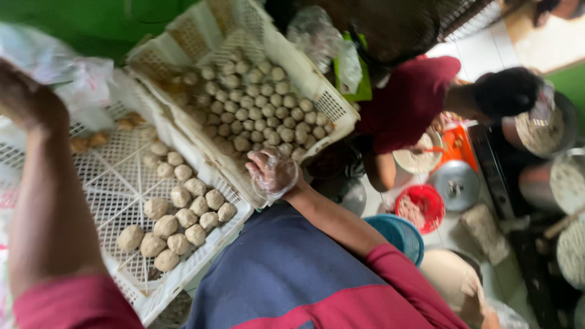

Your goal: The person sorts round meatballs between two plastic crates, picking smaller balls from the full crate and placing them into the adjacent crate while holding the crate edge with the other hand. Near the end they pick up a squeeze bottle and reach for a plastic bag on the table.

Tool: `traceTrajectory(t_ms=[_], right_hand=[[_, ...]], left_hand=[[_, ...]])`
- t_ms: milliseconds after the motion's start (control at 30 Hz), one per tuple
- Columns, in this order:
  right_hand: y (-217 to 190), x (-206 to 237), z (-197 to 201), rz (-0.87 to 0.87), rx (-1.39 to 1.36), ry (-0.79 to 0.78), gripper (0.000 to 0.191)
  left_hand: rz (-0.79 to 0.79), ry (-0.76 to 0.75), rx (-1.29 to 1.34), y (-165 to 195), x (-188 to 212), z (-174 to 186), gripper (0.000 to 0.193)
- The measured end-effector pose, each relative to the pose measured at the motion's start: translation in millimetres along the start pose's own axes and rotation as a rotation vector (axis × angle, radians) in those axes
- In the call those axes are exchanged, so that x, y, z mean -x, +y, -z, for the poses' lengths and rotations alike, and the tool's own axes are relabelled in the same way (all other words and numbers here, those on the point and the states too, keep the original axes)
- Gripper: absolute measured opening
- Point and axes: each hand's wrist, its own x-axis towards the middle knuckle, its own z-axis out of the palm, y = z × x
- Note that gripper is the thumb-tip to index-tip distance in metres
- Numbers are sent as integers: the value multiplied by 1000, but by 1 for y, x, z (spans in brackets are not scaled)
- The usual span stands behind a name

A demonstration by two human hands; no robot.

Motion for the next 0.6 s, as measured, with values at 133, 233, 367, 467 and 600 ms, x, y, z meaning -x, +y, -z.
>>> traceTrajectory(t_ms=[133, 233, 367, 467, 600], right_hand=[[-3, 10, -8, -20, 53, -27, 30], [-9, 15, -9, -184, -29, -169, 31], [-22, 19, 4, -165, -83, -47, 43], [-37, 21, 19, -138, -194, -95, 61], [-99, 45, 19, 3, -478, -60, 87]], left_hand=[[-423, -176, -132, 34, 57, 26, 14], [-613, -240, -305, 63, 116, 58, 14], [-640, -494, -546, 78, 189, 90, 15], [-800, -527, -506, 77, 231, 109, 14], [-778, -747, -506, 75, 269, 130, 18]])
